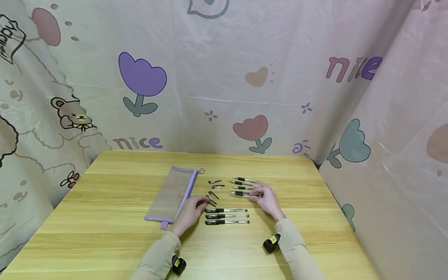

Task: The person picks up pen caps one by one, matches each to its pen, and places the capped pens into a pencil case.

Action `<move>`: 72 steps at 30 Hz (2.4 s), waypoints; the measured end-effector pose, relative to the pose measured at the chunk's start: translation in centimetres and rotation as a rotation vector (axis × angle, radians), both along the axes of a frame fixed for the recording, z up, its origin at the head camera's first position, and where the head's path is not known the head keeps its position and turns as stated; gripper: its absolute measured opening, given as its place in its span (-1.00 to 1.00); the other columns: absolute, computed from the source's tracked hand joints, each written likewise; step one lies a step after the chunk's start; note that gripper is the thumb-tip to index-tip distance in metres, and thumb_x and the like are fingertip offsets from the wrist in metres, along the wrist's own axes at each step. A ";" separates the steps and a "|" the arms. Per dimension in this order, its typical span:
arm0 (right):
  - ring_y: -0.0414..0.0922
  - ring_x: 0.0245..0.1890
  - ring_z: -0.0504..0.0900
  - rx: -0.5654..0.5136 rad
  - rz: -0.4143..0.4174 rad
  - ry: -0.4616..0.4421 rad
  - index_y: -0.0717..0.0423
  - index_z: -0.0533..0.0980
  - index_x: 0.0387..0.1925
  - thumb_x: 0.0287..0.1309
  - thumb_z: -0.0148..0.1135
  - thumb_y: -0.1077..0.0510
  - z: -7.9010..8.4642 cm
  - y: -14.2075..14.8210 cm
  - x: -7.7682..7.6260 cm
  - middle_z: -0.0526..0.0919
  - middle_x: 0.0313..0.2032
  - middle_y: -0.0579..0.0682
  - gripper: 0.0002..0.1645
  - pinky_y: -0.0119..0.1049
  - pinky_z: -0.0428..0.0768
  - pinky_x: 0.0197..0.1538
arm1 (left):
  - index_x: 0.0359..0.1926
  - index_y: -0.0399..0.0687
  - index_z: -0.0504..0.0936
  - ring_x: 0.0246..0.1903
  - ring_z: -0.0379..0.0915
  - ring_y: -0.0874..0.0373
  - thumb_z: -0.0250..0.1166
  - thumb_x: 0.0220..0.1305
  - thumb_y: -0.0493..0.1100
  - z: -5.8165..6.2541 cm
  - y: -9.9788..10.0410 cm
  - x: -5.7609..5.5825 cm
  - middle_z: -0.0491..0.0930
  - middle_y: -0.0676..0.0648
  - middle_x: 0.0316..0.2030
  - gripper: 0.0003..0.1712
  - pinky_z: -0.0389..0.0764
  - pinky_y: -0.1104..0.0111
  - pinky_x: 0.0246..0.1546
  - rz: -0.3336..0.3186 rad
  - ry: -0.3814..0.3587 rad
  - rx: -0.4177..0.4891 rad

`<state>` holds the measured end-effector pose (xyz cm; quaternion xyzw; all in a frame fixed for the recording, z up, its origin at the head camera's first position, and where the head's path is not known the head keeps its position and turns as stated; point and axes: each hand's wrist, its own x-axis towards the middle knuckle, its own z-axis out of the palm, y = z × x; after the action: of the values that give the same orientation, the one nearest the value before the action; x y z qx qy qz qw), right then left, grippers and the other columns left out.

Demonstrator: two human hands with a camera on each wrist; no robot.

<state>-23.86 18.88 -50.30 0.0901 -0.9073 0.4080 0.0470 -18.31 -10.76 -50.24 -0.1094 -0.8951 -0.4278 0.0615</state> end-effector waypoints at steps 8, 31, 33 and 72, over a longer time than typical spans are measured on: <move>0.08 0.08 0.56 -0.027 0.081 -0.013 0.01 0.74 -0.36 0.00 0.51 0.24 0.2 0.4 0.6 0.71 -0.09 0.04 -0.88 0.19 0.39 0.30 | -0.07 -0.25 0.69 -0.21 0.57 0.07 0.30 0.23 -0.47 0.2 0.0 -0.6 0.69 -0.15 -0.21 -0.74 0.64 0.26 -0.12 0.002 0.043 -0.003; -0.17 -0.23 0.61 -0.192 0.194 -0.092 0.22 0.70 -0.18 0.12 0.44 0.22 0.0 0.9 1.8 0.74 -0.10 0.21 -0.78 -0.47 0.55 -0.18 | -0.25 -0.16 0.75 -0.13 0.55 -0.02 0.39 0.15 -0.43 0.2 0.8 -2.1 0.65 -0.10 -0.21 -0.84 0.56 0.04 0.03 0.012 0.030 -0.073; -0.17 -0.25 0.61 -0.193 0.205 -0.085 0.23 0.70 -0.19 0.13 0.44 0.22 0.0 0.9 1.8 0.74 -0.13 0.21 -0.79 -0.47 0.56 -0.20 | -0.26 -0.16 0.75 -0.14 0.55 -0.01 0.39 0.15 -0.42 0.1 0.9 -2.2 0.64 -0.10 -0.22 -0.84 0.56 0.05 0.02 0.020 0.031 -0.078; -0.24 -0.28 0.64 -0.226 0.203 -0.071 0.30 0.69 -0.18 0.13 0.42 0.28 0.0 0.8 1.9 0.75 -0.17 0.27 -0.79 -0.49 0.61 -0.19 | -0.19 -0.16 0.75 -0.21 0.58 0.08 0.40 0.24 -0.28 0.4 1.4 -2.6 0.70 -0.07 -0.26 -0.88 0.62 0.14 -0.09 0.044 0.021 -0.177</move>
<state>-21.92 19.71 -50.31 0.1610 -0.8428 0.5132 -0.0170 -20.92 -9.37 -49.84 -0.0989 -0.9310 -0.3444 0.0703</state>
